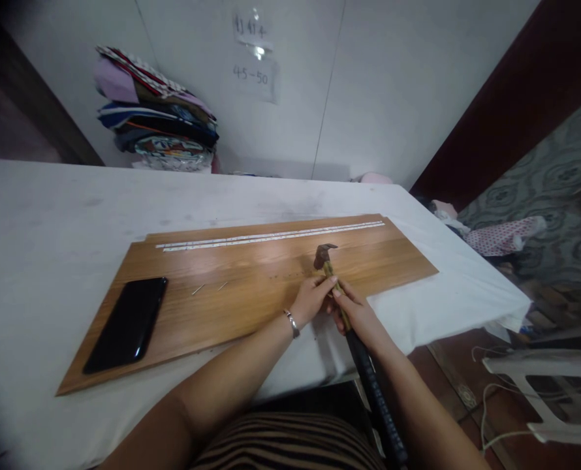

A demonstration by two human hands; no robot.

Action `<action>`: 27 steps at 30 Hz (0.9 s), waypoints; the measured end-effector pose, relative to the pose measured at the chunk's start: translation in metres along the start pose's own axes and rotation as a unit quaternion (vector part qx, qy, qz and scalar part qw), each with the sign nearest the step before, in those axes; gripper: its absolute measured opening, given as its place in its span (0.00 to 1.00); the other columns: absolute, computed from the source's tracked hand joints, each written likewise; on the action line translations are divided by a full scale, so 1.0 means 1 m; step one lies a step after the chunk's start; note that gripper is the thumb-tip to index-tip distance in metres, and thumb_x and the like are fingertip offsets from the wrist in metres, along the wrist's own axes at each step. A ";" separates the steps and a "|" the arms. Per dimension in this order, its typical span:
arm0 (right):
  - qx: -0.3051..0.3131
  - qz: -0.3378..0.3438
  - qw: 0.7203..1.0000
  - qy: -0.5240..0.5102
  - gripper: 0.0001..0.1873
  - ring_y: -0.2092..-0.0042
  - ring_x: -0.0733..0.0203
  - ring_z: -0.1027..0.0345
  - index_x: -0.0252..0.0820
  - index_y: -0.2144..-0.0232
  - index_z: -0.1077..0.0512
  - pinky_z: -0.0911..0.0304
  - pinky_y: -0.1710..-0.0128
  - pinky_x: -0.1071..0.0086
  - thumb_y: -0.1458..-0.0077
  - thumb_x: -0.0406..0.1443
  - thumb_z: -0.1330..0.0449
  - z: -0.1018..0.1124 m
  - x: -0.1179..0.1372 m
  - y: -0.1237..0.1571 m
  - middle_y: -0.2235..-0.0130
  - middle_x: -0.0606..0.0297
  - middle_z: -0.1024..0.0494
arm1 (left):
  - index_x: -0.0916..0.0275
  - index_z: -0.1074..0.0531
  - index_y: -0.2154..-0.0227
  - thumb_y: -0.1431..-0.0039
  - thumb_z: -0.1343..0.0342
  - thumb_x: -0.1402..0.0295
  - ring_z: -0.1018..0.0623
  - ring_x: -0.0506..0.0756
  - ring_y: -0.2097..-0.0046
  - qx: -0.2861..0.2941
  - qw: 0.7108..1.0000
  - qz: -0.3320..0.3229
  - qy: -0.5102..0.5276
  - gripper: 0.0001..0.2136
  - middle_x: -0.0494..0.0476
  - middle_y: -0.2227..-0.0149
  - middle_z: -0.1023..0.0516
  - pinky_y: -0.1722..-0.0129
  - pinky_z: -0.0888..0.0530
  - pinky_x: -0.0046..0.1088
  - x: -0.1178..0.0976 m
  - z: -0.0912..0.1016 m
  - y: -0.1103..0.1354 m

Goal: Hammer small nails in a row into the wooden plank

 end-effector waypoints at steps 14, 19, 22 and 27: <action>0.008 -0.012 1.000 -0.003 0.31 0.84 0.70 0.42 0.44 0.47 0.29 0.48 0.87 0.75 0.48 0.53 0.35 -0.001 -0.001 -0.001 0.74 0.70 0.25 | 0.63 0.31 0.78 0.41 0.44 0.46 0.32 0.47 0.83 -0.006 1.000 0.004 -0.006 0.23 0.50 0.84 0.32 0.80 0.38 0.23 0.004 0.000 -0.002; -0.001 -0.001 1.000 -0.009 0.32 0.84 0.70 0.41 0.43 0.45 0.30 0.48 0.87 0.75 0.47 0.52 0.35 0.000 -0.002 0.000 0.73 0.69 0.25 | 0.63 0.32 0.79 0.42 0.43 0.46 0.32 0.47 0.83 -0.008 1.000 -0.005 -0.001 0.23 0.50 0.84 0.31 0.80 0.38 0.23 0.003 0.000 -0.002; 0.005 -0.005 1.000 -0.009 0.31 0.84 0.70 0.41 0.43 0.46 0.30 0.48 0.87 0.75 0.46 0.52 0.36 0.000 -0.003 -0.001 0.73 0.69 0.25 | 0.62 0.32 0.79 0.41 0.44 0.47 0.32 0.47 0.83 -0.010 1.000 0.001 -0.006 0.23 0.50 0.84 0.31 0.81 0.38 0.23 0.004 0.000 -0.002; 0.008 -0.003 1.000 -0.010 0.30 0.84 0.70 0.41 0.43 0.47 0.29 0.47 0.87 0.75 0.47 0.52 0.35 0.001 -0.004 -0.001 0.73 0.69 0.24 | 0.63 0.31 0.79 0.41 0.44 0.46 0.32 0.47 0.83 -0.003 1.000 0.001 -0.001 0.24 0.50 0.85 0.32 0.81 0.38 0.23 0.001 0.000 0.000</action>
Point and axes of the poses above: each hand's wrist, its own y-axis away from the middle knuckle, its own z-axis out of the back of the hand, x = y × z, the point moved 2 cm from there along -y, towards the middle knuckle
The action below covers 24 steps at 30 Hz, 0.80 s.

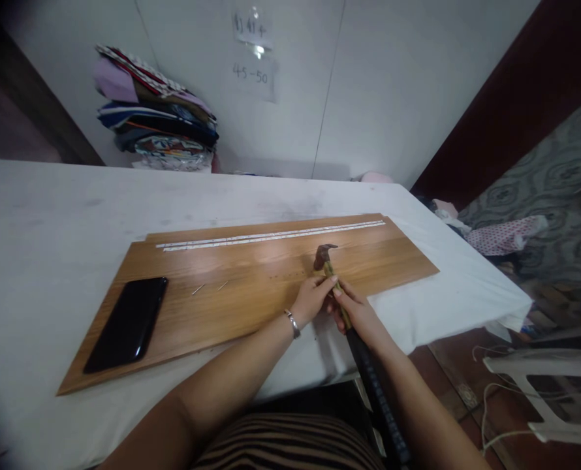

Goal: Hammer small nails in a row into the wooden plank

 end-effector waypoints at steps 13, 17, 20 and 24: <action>-0.008 0.005 1.000 0.006 0.32 0.84 0.70 0.41 0.44 0.44 0.30 0.48 0.86 0.75 0.46 0.52 0.36 0.001 -0.002 0.000 0.72 0.69 0.24 | 0.62 0.32 0.79 0.41 0.44 0.48 0.32 0.48 0.83 0.004 1.000 -0.010 0.004 0.22 0.49 0.85 0.32 0.81 0.39 0.23 0.001 -0.001 -0.001; -0.004 -0.001 1.000 0.008 0.30 0.84 0.70 0.41 0.44 0.46 0.29 0.48 0.87 0.75 0.46 0.52 0.36 0.001 -0.002 -0.001 0.73 0.69 0.24 | 0.63 0.31 0.79 0.40 0.44 0.47 0.32 0.48 0.82 -0.006 1.000 -0.002 -0.012 0.23 0.50 0.85 0.32 0.80 0.38 0.23 0.004 0.000 -0.002; -0.001 -0.006 1.000 0.006 0.31 0.84 0.70 0.42 0.43 0.47 0.29 0.48 0.87 0.75 0.47 0.53 0.35 0.000 -0.001 0.000 0.73 0.69 0.24 | 0.63 0.31 0.78 0.40 0.44 0.47 0.32 0.48 0.82 -0.010 1.000 -0.002 -0.014 0.23 0.50 0.85 0.31 0.80 0.38 0.22 0.005 0.001 -0.003; -0.009 0.006 1.000 0.000 0.30 0.84 0.71 0.41 0.44 0.45 0.30 0.48 0.87 0.75 0.45 0.52 0.36 0.001 -0.002 0.000 0.72 0.69 0.24 | 0.63 0.31 0.78 0.42 0.44 0.45 0.32 0.48 0.83 0.001 1.000 -0.011 0.007 0.24 0.50 0.84 0.31 0.81 0.38 0.22 0.004 0.000 -0.002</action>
Point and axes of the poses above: each hand's wrist, its own y-axis away from the middle knuckle, its own z-axis out of the back of the hand, x = y × z, the point moved 2 cm from there along -y, towards the middle knuckle
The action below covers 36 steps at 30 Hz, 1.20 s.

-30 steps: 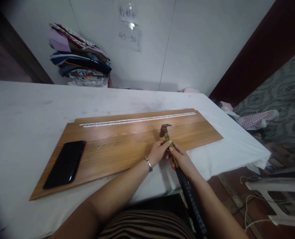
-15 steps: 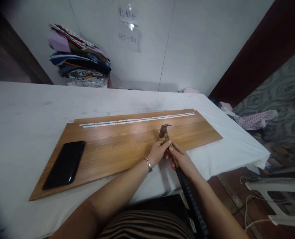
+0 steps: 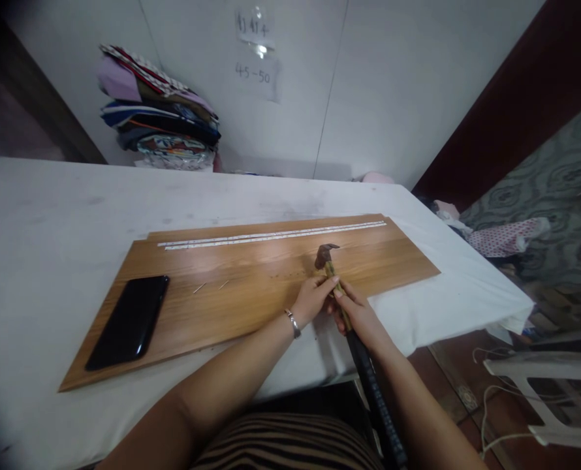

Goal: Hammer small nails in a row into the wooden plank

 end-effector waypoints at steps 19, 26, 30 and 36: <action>0.003 -0.009 1.000 0.003 0.33 0.84 0.70 0.41 0.42 0.45 0.31 0.48 0.87 0.75 0.48 0.53 0.35 0.000 0.003 -0.001 0.73 0.70 0.24 | 0.63 0.31 0.78 0.40 0.44 0.48 0.32 0.48 0.82 -0.013 1.000 0.001 -0.020 0.22 0.51 0.85 0.31 0.80 0.38 0.23 0.000 0.001 -0.001; 0.005 -0.013 1.000 0.018 0.31 0.85 0.70 0.41 0.42 0.48 0.28 0.49 0.87 0.75 0.48 0.53 0.35 -0.001 0.006 -0.002 0.74 0.70 0.25 | 0.63 0.31 0.79 0.40 0.44 0.48 0.32 0.48 0.81 -0.021 0.999 0.009 -0.026 0.23 0.50 0.84 0.32 0.79 0.38 0.23 0.002 0.001 -0.002; 0.005 -0.013 1.000 0.012 0.32 0.84 0.70 0.41 0.44 0.46 0.29 0.48 0.87 0.75 0.47 0.52 0.35 0.000 0.004 -0.003 0.73 0.69 0.24 | 0.63 0.31 0.78 0.41 0.44 0.48 0.32 0.48 0.81 -0.022 0.999 0.005 -0.027 0.22 0.50 0.84 0.31 0.79 0.38 0.23 0.002 0.001 -0.002; 0.003 -0.009 1.000 0.017 0.32 0.85 0.70 0.41 0.42 0.46 0.29 0.49 0.87 0.75 0.48 0.53 0.35 0.000 0.003 -0.004 0.73 0.69 0.24 | 0.62 0.31 0.78 0.41 0.44 0.47 0.32 0.48 0.83 -0.011 1.000 0.008 -0.010 0.22 0.50 0.84 0.32 0.81 0.38 0.23 0.002 0.001 -0.002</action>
Point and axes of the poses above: each hand's wrist, its own y-axis away from the middle knuckle, its own z-axis out of the back of the hand, x = y × z, the point moved 2 cm from there along -y, towards the middle knuckle
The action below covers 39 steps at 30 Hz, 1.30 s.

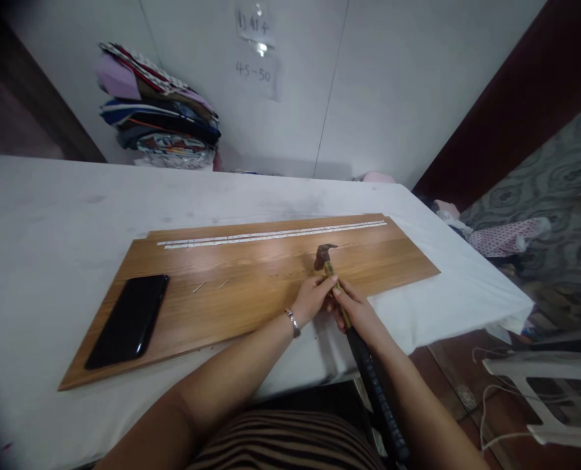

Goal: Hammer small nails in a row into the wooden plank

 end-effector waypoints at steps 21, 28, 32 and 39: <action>0.003 0.002 1.000 0.008 0.31 0.84 0.70 0.41 0.44 0.46 0.29 0.46 0.87 0.74 0.47 0.53 0.35 -0.002 0.003 0.003 0.73 0.69 0.25 | 0.62 0.31 0.79 0.41 0.44 0.47 0.32 0.48 0.83 -0.002 1.000 0.005 0.002 0.22 0.50 0.84 0.32 0.81 0.38 0.24 0.000 -0.001 -0.001; 0.001 0.007 1.000 -0.002 0.31 0.84 0.70 0.41 0.43 0.45 0.30 0.46 0.86 0.75 0.46 0.52 0.36 0.000 0.001 0.003 0.73 0.70 0.25 | 0.63 0.31 0.78 0.42 0.43 0.46 0.32 0.47 0.83 0.007 1.000 -0.006 0.013 0.23 0.50 0.84 0.31 0.81 0.38 0.23 -0.005 -0.001 0.002; 0.004 0.001 1.000 0.002 0.32 0.84 0.70 0.41 0.42 0.46 0.29 0.47 0.87 0.75 0.47 0.52 0.35 0.000 0.001 0.003 0.73 0.69 0.25 | 0.62 0.32 0.79 0.42 0.44 0.46 0.33 0.47 0.83 -0.001 1.000 0.003 0.004 0.24 0.50 0.85 0.32 0.81 0.38 0.23 -0.003 -0.001 0.002; -0.003 0.004 1.000 -0.006 0.32 0.85 0.70 0.41 0.43 0.46 0.28 0.47 0.87 0.74 0.48 0.53 0.35 -0.003 0.005 0.004 0.74 0.70 0.25 | 0.62 0.31 0.79 0.40 0.45 0.46 0.32 0.48 0.82 -0.005 1.000 -0.006 -0.011 0.23 0.50 0.85 0.31 0.80 0.38 0.23 0.003 0.000 -0.001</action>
Point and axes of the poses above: each hand's wrist, its own y-axis away from the middle knuckle, its own z-axis out of the back of the hand, x = y × z, the point moved 2 cm from there along -y, towards the middle knuckle
